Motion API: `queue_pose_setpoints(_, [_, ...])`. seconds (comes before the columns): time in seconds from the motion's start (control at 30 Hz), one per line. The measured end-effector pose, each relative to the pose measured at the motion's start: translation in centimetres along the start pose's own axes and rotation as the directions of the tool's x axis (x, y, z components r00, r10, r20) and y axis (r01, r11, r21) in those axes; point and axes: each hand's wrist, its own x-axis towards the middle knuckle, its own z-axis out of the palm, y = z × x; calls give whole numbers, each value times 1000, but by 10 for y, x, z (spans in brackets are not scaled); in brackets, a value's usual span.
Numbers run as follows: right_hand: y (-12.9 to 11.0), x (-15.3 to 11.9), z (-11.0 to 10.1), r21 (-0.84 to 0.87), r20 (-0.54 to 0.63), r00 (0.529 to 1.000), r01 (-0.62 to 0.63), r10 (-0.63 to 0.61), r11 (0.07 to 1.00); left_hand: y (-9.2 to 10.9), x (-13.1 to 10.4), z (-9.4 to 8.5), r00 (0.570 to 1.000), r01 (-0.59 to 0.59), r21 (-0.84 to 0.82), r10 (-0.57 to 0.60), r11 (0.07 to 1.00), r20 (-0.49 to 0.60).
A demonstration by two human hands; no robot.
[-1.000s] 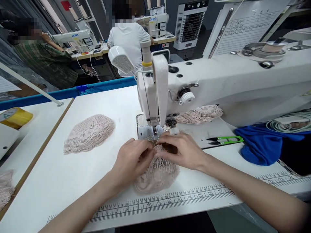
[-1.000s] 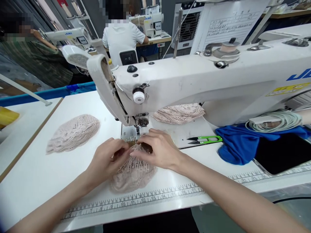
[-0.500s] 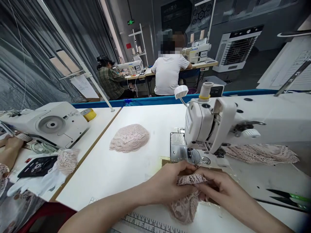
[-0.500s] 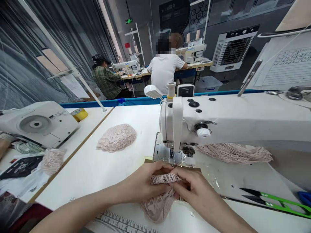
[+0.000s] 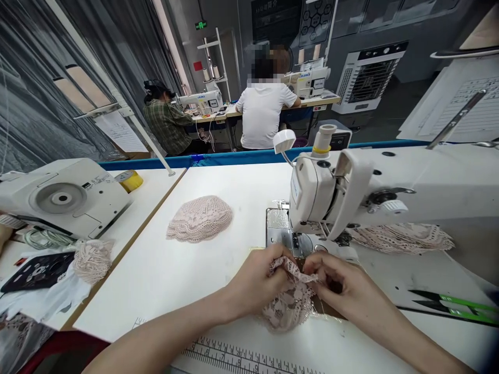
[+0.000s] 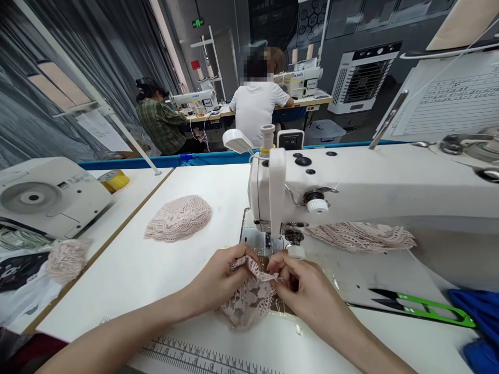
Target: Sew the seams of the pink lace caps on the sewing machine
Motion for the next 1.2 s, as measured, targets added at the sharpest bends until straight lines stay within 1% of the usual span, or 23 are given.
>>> queue_pose_setpoints(0.1, [-4, 1, 0, 152, 2, 995, -97, 98, 984, 0, 0, 0, 1000, -10, 4, 10, 1000, -18])
queue_pose_setpoints(0.17, [-8, 2, 1, 303, 27, 985, -168, 168, 938, 2, 0, 1, 999, -29, 11, 30, 1000, -30])
queue_pose_setpoints(0.2, [-10, 2, 1, 388, 28, 984, -175, 178, 905, 3, -1, 1, 999, -37, 12, 37, 999, -26])
queue_pose_setpoints(0.27, [-13, 3, 3, 501, 36, 979, -193, 202, 844, 5, -1, 1, 999, -36, 20, 36, 999, 6])
queue_pose_setpoints(0.33, [-13, 4, 4, 584, 17, 982, -160, 186, 796, 5, -1, 2, 999, -40, 56, 38, 998, 33])
queue_pose_setpoints(0.37, [-12, 4, 4, 588, -11, 986, -126, 163, 799, 4, 0, 2, 998, -51, 87, 48, 995, 29])
queue_pose_setpoints(0.43, [-11, 3, 6, 516, -79, 990, -57, 113, 855, 0, 0, 4, 993, -116, 154, 118, 981, -6])
queue_pose_setpoints(0.5, [-9, 0, 7, 409, -136, 989, 7, 54, 913, -6, 1, 7, 970, -224, 221, 239, 949, -45])
queue_pose_setpoints(0.53, [-8, -1, 7, 363, -164, 986, 44, 17, 931, -9, 1, 8, 949, -285, 259, 309, 923, -58])
queue_pose_setpoints(0.63, [-7, -5, 9, 235, -240, 962, 185, -128, 954, -16, 0, 9, 865, -444, 378, 499, 813, -57])
queue_pose_setpoints(0.73, [-7, -7, 9, 84, -281, 919, 309, -275, 947, -18, -1, 10, 798, -520, 468, 602, 715, -33])
queue_pose_setpoints(0.8, [-8, -8, 9, 15, -275, 902, 351, -334, 936, -19, 0, 9, 770, -543, 498, 637, 676, -26])
queue_pose_setpoints(0.87, [-9, -8, 9, -19, -253, 900, 361, -354, 932, -20, 0, 8, 756, -555, 508, 654, 659, -24])
queue_pose_setpoints(0.93, [-9, -8, 9, -14, -230, 912, 345, -339, 938, -22, 1, 7, 755, -559, 503, 655, 659, -19])
queue_pose_setpoints(1.07, [-9, -9, 10, 60, -221, 930, 313, -293, 948, -24, 1, 6, 751, -575, 497, 660, 650, 5])
queue_pose_setpoints(1.13, [-8, -9, 9, 66, -214, 930, 318, -298, 946, -25, 1, 6, 746, -582, 498, 665, 643, 14])
queue_pose_setpoints(1.2, [-8, -9, 9, 34, -194, 927, 334, -321, 942, -26, 0, 6, 751, -580, 499, 660, 645, 21])
